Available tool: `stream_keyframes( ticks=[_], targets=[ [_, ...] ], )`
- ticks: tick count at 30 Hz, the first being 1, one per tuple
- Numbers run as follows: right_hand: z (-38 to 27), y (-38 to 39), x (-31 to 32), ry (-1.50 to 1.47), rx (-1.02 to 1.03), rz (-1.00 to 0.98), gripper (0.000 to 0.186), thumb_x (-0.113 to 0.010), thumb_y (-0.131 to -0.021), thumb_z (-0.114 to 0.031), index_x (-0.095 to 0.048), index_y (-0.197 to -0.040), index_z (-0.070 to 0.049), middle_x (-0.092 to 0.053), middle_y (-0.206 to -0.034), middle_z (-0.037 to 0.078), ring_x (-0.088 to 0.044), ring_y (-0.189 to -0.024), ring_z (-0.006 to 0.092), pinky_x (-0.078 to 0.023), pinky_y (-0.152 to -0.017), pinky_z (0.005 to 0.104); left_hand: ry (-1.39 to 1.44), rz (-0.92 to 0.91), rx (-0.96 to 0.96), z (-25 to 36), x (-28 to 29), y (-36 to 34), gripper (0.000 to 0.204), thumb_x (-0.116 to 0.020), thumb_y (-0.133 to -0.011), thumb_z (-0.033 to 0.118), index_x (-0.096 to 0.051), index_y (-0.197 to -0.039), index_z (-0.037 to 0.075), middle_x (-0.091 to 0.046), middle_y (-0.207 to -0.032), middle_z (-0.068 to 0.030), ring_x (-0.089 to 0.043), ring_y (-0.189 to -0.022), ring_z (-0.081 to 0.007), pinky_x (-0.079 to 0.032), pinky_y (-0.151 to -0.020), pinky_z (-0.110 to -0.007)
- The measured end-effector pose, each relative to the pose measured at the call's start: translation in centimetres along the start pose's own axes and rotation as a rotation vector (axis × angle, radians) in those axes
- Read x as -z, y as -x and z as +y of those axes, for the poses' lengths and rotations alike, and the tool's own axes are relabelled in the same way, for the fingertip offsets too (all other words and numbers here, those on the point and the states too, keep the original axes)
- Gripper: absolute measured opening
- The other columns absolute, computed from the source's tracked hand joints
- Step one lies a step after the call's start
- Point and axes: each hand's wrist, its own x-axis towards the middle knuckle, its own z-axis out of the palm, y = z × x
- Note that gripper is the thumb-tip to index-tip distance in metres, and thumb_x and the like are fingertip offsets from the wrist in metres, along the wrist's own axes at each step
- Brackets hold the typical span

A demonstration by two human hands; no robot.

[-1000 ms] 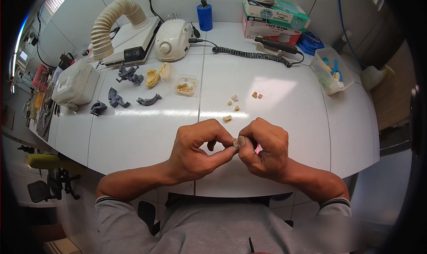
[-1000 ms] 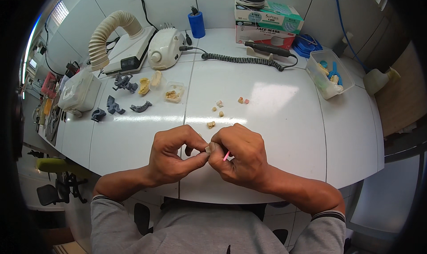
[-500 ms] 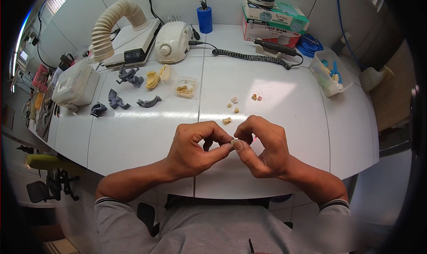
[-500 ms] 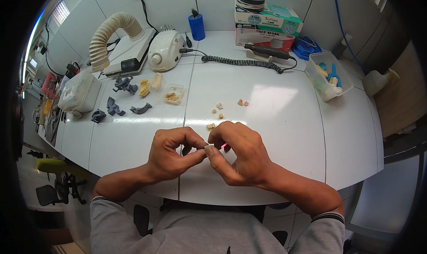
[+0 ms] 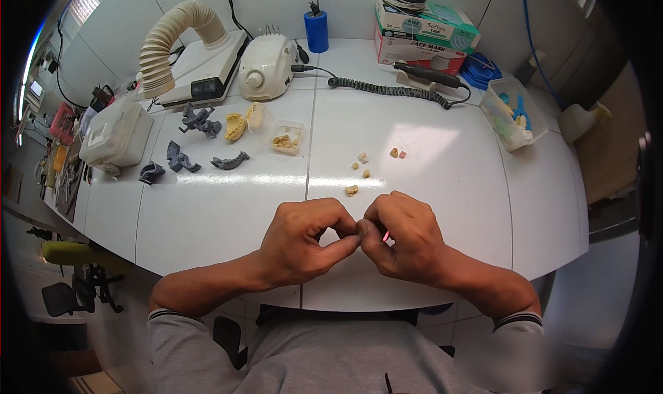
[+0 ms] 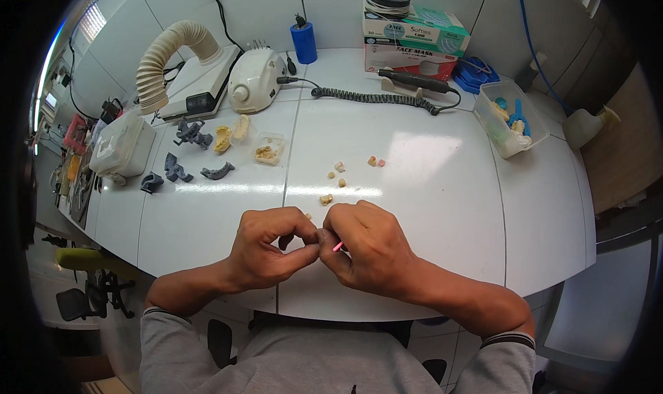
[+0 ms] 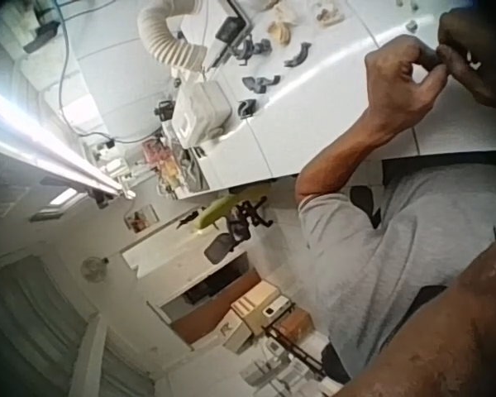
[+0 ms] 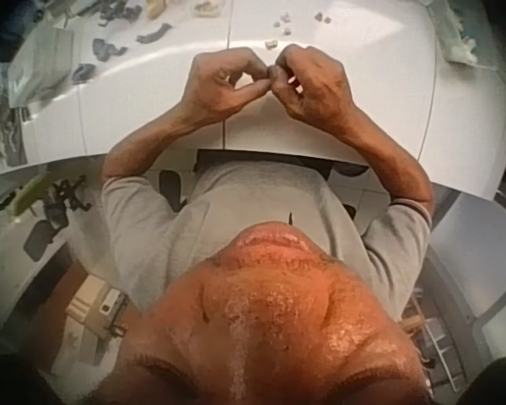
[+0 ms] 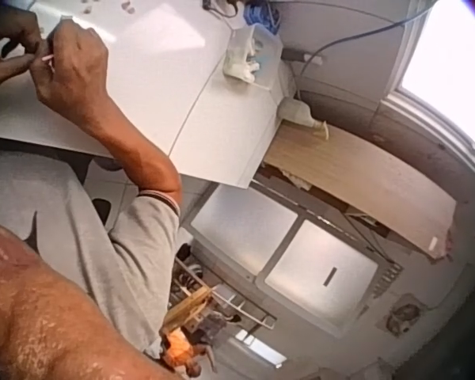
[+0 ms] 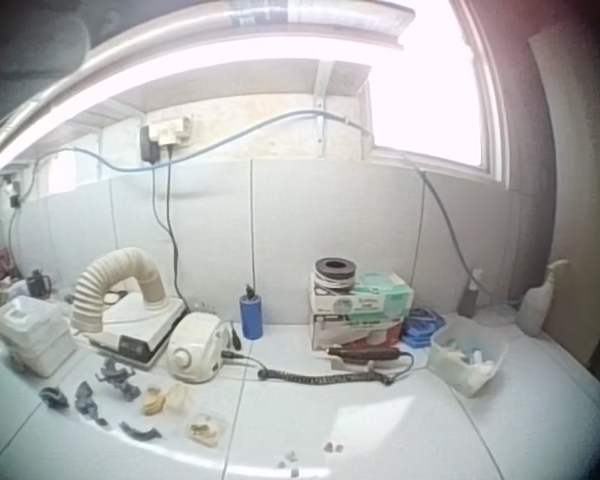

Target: Cleaning and inspecting dental crown components using a small pick tool on a lab bench.

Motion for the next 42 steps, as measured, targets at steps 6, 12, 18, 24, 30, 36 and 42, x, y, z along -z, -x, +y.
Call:
stream_keyframes(
  ticks=[6, 12, 18, 24, 30, 36, 42],
  targets=[
    [1.2, -0.1, 0.1, -0.055, 0.010, 0.142, 0.010, -0.076, -0.095, -0.005, -0.066, -0.095, -0.002, -0.067, -0.081, 0.012, -0.062, -0.068, 0.0283, -0.048, -0.062, 0.0386, -0.029, 0.050, -0.026, -0.6, 0.5, -0.4, 0.011, -0.083, -0.085, 0.001, -0.073, -0.089, 0.003, -0.074, -0.083, -0.0067, -0.066, -0.066, -0.0111, -0.048, -0.054, -0.027],
    [0.8, -0.5, 0.8, -0.044, 0.084, 0.101, 0.023, -0.084, -0.091, -0.015, -0.072, -0.107, -0.004, -0.072, -0.087, 0.007, -0.065, -0.072, 0.0233, -0.048, -0.066, 0.0353, -0.151, 0.178, -0.261, -1.0, 0.7, -0.2, 0.017, -0.083, -0.082, -0.005, -0.072, -0.093, 0.002, -0.074, -0.090, -0.0087, -0.074, -0.075, -0.0208, -0.059, -0.063, -0.032],
    [0.7, -0.4, 0.2, -0.018, 0.122, 0.093, 0.033, -0.090, -0.086, -0.022, -0.075, -0.110, -0.005, -0.073, -0.088, 0.005, -0.065, -0.073, 0.0207, -0.046, -0.067, 0.0342, -0.321, 0.185, -0.511, -1.3, 0.8, -0.5, 0.024, -0.090, -0.078, -0.002, -0.071, -0.092, 0.003, -0.074, -0.089, -0.0104, -0.074, -0.072, -0.0194, -0.059, -0.058, -0.030],
    [0.6, -0.4, 0.1, -0.012, 0.134, 0.116, 0.034, -0.092, -0.083, -0.021, -0.076, -0.109, -0.005, -0.073, -0.086, 0.004, -0.064, -0.071, 0.0190, -0.045, -0.066, 0.0331, -0.377, 0.212, -0.596, -1.4, 0.7, -0.6, 0.024, -0.091, -0.077, 0.002, -0.072, -0.092, 0.003, -0.073, -0.087, -0.0088, -0.074, -0.072, -0.0197, -0.058, -0.057, -0.029],
    [0.7, -0.3, -0.1, -0.014, 0.143, 0.155, 0.034, -0.092, -0.081, -0.015, -0.077, -0.110, -0.006, -0.073, -0.087, 0.003, -0.064, -0.071, 0.0185, -0.045, -0.064, 0.0327, -0.229, 0.133, -0.405, -1.0, 1.0, -0.2, 0.026, -0.087, -0.085, 0.000, -0.069, -0.103, 0.003, -0.073, -0.095, -0.0089, -0.073, -0.079, -0.0174, -0.060, -0.062, -0.028],
    [1.3, -0.4, 0.1, 0.005, 0.198, 0.209, 0.037, -0.092, -0.078, -0.011, -0.079, -0.114, -0.011, -0.072, -0.088, 0.001, -0.064, -0.071, 0.0162, -0.045, -0.063, 0.0323, 0.724, -0.093, 0.286, -1.2, 2.4, -0.2, 0.028, -0.075, -0.102, 0.009, -0.055, -0.121, 0.003, -0.068, -0.114, -0.0076, -0.069, -0.103, -0.0128, -0.060, -0.086, -0.029],
    [1.6, -0.5, 0.3, 0.030, 0.220, 0.175, 0.043, -0.091, -0.079, -0.010, -0.080, -0.120, -0.015, -0.072, -0.089, 0.000, -0.063, -0.072, 0.0141, -0.043, -0.063, 0.0311, 0.788, -0.145, 0.256, -1.6, 1.6, -0.3, 0.030, -0.078, -0.100, 0.008, -0.054, -0.119, 0.005, -0.065, -0.116, -0.0063, -0.067, -0.113, -0.0139, -0.058, -0.101, -0.032]
  ],
)
